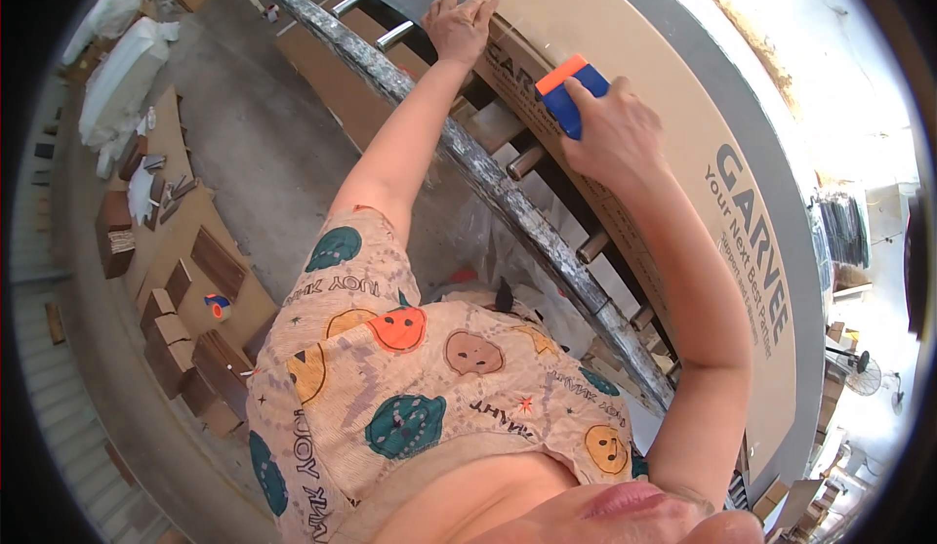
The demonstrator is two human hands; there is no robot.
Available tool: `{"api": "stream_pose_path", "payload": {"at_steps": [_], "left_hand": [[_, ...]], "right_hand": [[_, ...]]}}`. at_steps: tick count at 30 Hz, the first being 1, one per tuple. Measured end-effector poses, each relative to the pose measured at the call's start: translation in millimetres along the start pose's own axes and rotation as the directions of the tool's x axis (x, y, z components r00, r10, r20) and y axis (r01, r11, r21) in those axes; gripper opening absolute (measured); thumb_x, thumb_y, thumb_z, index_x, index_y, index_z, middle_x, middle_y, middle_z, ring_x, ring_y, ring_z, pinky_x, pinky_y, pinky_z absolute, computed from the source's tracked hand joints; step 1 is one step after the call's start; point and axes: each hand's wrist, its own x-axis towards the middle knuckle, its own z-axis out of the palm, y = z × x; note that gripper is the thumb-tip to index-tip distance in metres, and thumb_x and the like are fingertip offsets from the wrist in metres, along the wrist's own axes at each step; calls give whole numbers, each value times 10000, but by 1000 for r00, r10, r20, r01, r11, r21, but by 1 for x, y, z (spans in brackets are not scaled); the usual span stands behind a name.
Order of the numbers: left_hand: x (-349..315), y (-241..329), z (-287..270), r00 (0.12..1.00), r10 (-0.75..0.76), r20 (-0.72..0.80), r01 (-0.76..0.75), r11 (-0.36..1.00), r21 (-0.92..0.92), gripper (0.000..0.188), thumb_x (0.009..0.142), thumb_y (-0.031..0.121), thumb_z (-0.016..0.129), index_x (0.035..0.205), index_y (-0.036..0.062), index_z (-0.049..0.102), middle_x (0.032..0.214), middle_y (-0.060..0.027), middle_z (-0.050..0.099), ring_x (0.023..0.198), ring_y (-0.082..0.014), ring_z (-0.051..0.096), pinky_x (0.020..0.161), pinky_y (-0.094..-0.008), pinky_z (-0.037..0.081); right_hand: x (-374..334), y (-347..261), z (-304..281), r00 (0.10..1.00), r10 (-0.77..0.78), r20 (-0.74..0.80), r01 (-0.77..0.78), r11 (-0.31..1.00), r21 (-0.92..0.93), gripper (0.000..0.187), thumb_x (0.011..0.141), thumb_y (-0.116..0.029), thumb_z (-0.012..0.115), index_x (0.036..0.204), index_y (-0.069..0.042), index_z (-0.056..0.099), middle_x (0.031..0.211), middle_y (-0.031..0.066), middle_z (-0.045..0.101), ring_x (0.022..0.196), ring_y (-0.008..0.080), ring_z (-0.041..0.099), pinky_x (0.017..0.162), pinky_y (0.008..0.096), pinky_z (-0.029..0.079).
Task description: The person packs items into a large box on a conveyor belt, folding the flaps and sealing them using a tape dispenser.
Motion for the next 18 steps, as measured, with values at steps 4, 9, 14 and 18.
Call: {"api": "stream_pose_path", "payload": {"at_steps": [4, 9, 14, 18], "left_hand": [[-7, -21, 2, 905, -426, 11, 425, 904, 48, 857, 774, 596, 605, 1378, 37, 364, 1449, -291, 236, 1276, -438, 344, 1018, -531, 293], [6, 49, 11, 969, -201, 145, 223, 961, -163, 875, 848, 554, 525, 1403, -56, 235, 1453, -338, 167, 1363, -443, 188, 1106, -483, 172], [-30, -51, 121, 948, -90, 304, -123, 779, 615, 947, 866, 672, 334, 1414, -86, 186, 1490, -299, 106, 1407, -403, 24, 1145, -453, 46], [3, -64, 95, 905, -281, 320, 47, 813, 581, 977, 865, 693, 279, 1411, -108, 156, 1493, -292, 107, 1408, -400, 9, 1146, -443, 30]], "right_hand": [[29, -31, -13, 952, 32, 306, 3, 993, -114, 400, 707, -196, 638, 1070, -28, 643, 1030, 214, 603, 931, 313, 620, 760, 396, 536], [37, -8, -14, 903, 3, 430, 27, 998, -64, 344, 670, -202, 657, 966, -27, 662, 973, 222, 614, 922, 310, 628, 723, 404, 540], [63, -21, 62, 916, -158, -368, 64, 965, -254, 380, 749, -197, 634, 1107, -68, 637, 1069, 127, 653, 999, 254, 631, 836, 402, 493], [31, 6, 10, 941, -232, 247, 236, 972, 12, 440, 751, -207, 643, 1167, -72, 598, 1072, 132, 647, 1002, 271, 623, 787, 402, 506]]}}
